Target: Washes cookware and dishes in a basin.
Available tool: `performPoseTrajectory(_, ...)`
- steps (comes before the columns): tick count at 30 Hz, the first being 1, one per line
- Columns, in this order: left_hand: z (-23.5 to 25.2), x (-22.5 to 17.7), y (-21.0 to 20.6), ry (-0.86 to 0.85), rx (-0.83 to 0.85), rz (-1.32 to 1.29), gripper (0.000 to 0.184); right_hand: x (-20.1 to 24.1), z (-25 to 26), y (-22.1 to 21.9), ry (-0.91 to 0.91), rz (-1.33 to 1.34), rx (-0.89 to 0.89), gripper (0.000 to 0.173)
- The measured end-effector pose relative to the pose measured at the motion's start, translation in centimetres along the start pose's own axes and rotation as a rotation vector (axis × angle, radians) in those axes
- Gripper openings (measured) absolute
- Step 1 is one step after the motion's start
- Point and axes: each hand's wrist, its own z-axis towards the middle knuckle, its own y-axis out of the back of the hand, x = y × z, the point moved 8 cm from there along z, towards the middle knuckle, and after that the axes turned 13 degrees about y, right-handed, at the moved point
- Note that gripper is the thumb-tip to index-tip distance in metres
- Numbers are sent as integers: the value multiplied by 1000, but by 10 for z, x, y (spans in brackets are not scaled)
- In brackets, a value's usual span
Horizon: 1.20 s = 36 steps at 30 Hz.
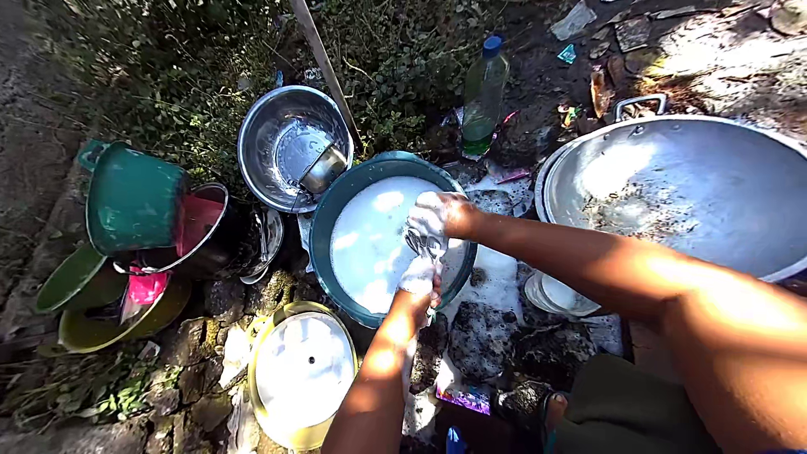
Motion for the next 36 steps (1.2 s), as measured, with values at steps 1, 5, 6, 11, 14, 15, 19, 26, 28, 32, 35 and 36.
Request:
performPoseTrajectory(1,0,-1,1,1,-23,-28,22,-20,1,10,-119,67,-30,23)
performPoseTrajectory(5,-1,-12,14,-66,-55,-205,13,-6,-2,36,-210,194,-92,27)
performPoseTrajectory(6,0,-12,14,-63,-42,-273,11,4,-6,27,-186,232,-124,30)
performPoseTrajectory(11,7,-8,-4,-67,202,-415,28,10,-18,-7,-266,510,-116,49)
performPoseTrajectory(14,2,-10,-2,-75,165,-368,12,4,-9,10,-197,214,-53,36)
performPoseTrajectory(15,1,-12,0,-67,147,-353,12,3,-8,17,-202,105,-39,38)
performPoseTrajectory(19,0,-16,-1,-45,120,-317,9,0,-2,43,-324,-21,-14,42)
performPoseTrajectory(26,-4,-23,2,-93,-91,-104,17,55,-11,30,237,-1,-167,35)
performPoseTrajectory(28,-6,-23,1,-153,-136,19,8,66,-15,7,377,-127,-93,32)
performPoseTrajectory(32,-6,-19,8,-136,-153,33,18,29,-2,8,175,-256,61,40)
performPoseTrajectory(35,-7,-20,15,-175,-118,16,9,65,-14,-8,335,-274,2,38)
performPoseTrajectory(36,-8,-20,18,-193,-118,26,8,70,-19,-13,366,-248,-6,38)
